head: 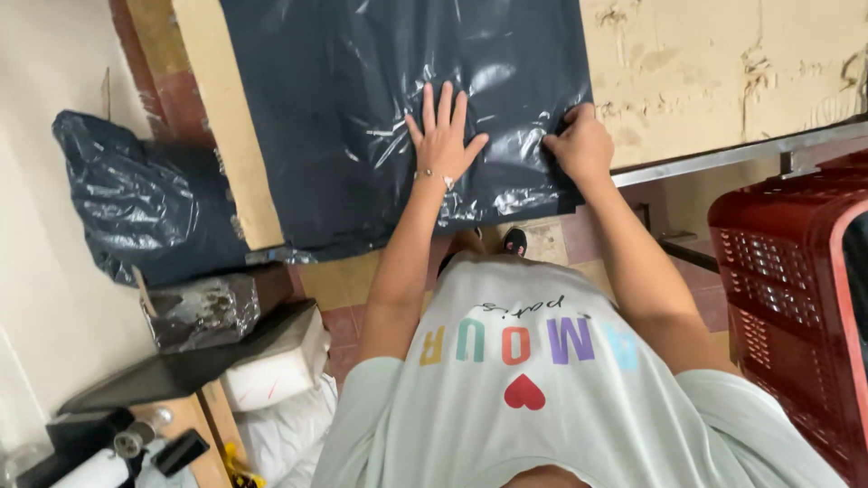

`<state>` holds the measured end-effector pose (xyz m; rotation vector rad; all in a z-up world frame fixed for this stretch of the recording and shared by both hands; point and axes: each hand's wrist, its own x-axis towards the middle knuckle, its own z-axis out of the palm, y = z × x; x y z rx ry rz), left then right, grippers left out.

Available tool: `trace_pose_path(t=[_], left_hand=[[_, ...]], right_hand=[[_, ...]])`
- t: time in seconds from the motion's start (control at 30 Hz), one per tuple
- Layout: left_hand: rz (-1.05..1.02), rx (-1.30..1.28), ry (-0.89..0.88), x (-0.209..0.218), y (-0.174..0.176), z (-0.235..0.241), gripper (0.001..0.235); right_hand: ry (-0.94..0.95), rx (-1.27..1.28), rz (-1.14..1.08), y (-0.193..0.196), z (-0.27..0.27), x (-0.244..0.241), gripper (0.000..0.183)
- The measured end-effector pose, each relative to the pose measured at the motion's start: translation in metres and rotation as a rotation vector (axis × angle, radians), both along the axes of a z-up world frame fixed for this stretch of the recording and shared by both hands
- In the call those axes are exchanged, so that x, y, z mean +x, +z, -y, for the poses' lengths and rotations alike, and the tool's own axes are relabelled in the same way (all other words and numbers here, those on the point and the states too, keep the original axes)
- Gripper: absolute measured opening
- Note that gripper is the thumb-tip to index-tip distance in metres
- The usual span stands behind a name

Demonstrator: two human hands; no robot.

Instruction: Folding large black plastic bags and placing them into a storage crate

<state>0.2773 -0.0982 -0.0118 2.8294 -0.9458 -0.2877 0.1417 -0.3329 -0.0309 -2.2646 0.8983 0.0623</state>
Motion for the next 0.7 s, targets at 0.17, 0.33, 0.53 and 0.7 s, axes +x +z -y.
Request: trace_pose_path(t=[0.17,0.33,0.53,0.7], left_hand=[[-0.197,-0.390,-0.094,-0.011,0.010,-0.024,0.065],[0.290,-0.096,0.468,-0.037,0.003,-0.107,0.076],[0.253,0.013,1.045,-0.003,-0.014,-0.219,0.086],[0.252,0.053,1.089,0.024,-0.015,-0.232,0.067]], right_hand=[[0.038,-0.245,-0.022,-0.022,0.008,0.012,0.011],[0.072,-0.342,0.048,-0.006,0.021,0.004,0.032],[0.001,-0.360,0.146,0.034,0.005,0.011,0.073],[-0.063,-0.349,0.050,-0.005,0.031,0.031,0.073]])
